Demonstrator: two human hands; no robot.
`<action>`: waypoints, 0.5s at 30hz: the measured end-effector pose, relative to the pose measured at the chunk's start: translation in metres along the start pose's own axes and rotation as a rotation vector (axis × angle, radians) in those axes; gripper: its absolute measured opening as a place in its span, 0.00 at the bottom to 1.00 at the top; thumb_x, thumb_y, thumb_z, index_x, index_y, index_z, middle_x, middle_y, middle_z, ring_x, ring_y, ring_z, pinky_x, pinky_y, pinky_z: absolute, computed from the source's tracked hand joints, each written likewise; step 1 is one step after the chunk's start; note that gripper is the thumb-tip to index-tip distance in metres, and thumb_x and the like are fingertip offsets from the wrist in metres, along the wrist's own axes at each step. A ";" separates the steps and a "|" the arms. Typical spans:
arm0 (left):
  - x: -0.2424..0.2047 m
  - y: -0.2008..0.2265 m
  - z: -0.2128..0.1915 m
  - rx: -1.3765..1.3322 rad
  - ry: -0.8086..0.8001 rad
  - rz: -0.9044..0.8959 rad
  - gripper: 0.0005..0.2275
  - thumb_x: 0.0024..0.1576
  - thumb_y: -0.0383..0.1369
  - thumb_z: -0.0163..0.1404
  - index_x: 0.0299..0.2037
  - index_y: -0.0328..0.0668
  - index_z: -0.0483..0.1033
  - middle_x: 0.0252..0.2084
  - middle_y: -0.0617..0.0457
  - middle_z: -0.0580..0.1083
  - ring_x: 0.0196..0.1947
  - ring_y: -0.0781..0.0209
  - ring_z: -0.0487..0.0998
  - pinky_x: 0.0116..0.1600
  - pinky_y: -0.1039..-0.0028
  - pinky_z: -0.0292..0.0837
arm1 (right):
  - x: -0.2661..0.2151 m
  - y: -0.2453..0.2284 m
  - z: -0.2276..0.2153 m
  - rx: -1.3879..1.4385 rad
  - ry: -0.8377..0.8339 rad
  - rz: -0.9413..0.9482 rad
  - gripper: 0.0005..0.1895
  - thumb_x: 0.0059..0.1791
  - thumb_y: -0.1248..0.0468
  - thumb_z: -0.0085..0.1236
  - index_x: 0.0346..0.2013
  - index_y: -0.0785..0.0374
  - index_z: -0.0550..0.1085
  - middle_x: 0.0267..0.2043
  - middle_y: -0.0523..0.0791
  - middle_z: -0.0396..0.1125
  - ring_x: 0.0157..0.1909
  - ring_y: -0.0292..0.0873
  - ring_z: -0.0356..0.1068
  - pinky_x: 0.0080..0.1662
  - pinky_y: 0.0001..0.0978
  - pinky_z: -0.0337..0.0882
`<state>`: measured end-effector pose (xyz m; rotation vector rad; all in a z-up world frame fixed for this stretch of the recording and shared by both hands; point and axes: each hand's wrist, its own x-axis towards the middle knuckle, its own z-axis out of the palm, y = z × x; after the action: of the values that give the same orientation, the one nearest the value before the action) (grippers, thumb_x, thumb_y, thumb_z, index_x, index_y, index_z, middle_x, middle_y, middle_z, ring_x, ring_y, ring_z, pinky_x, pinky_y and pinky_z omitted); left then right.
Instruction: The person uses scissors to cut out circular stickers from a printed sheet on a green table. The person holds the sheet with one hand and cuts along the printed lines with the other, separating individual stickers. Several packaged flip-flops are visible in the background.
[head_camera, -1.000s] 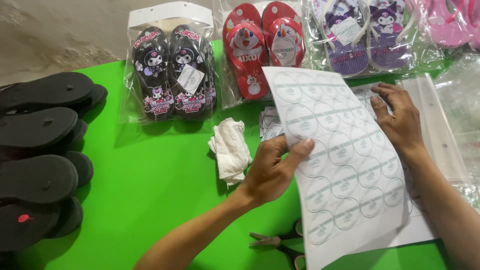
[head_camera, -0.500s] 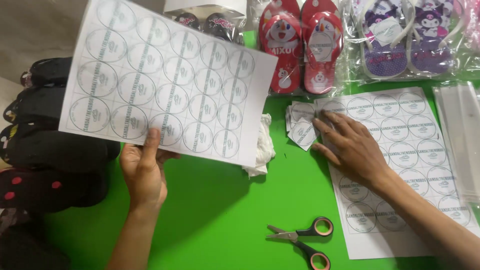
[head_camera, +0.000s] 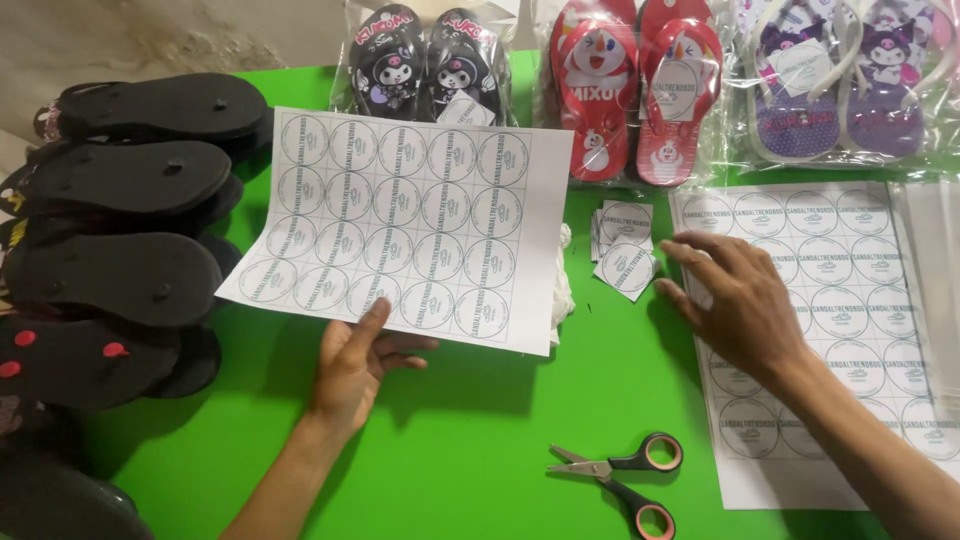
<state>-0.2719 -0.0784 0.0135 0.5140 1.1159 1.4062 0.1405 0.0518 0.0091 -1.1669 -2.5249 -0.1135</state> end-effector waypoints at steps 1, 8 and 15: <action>0.001 0.000 0.009 -0.002 0.006 0.003 0.16 0.59 0.34 0.57 0.24 0.39 0.64 0.25 0.29 0.80 0.28 0.39 0.87 0.24 0.67 0.83 | 0.009 -0.015 -0.003 0.003 -0.001 -0.006 0.27 0.49 0.54 0.61 0.61 0.60 0.72 0.63 0.51 0.69 0.58 0.48 0.70 0.60 0.46 0.71; 0.010 -0.021 0.028 0.056 0.035 -0.064 0.15 0.64 0.32 0.49 0.24 0.35 0.71 0.26 0.44 0.77 0.27 0.42 0.84 0.35 0.60 0.86 | 0.079 -0.074 0.005 0.318 -0.197 0.067 0.46 0.45 0.37 0.57 0.69 0.60 0.64 0.65 0.52 0.64 0.60 0.51 0.64 0.56 0.51 0.63; 0.010 -0.016 0.021 0.008 0.149 0.088 0.14 0.63 0.32 0.47 0.53 0.30 0.73 0.40 0.37 0.80 0.35 0.45 0.83 0.32 0.59 0.83 | 0.082 -0.100 0.016 0.459 -0.406 0.016 0.36 0.40 0.50 0.73 0.60 0.50 0.71 0.50 0.42 0.70 0.47 0.44 0.69 0.51 0.41 0.58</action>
<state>-0.2480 -0.0652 0.0063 0.4742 1.2309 1.5369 0.0124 0.0489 0.0299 -1.0986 -2.6609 0.7371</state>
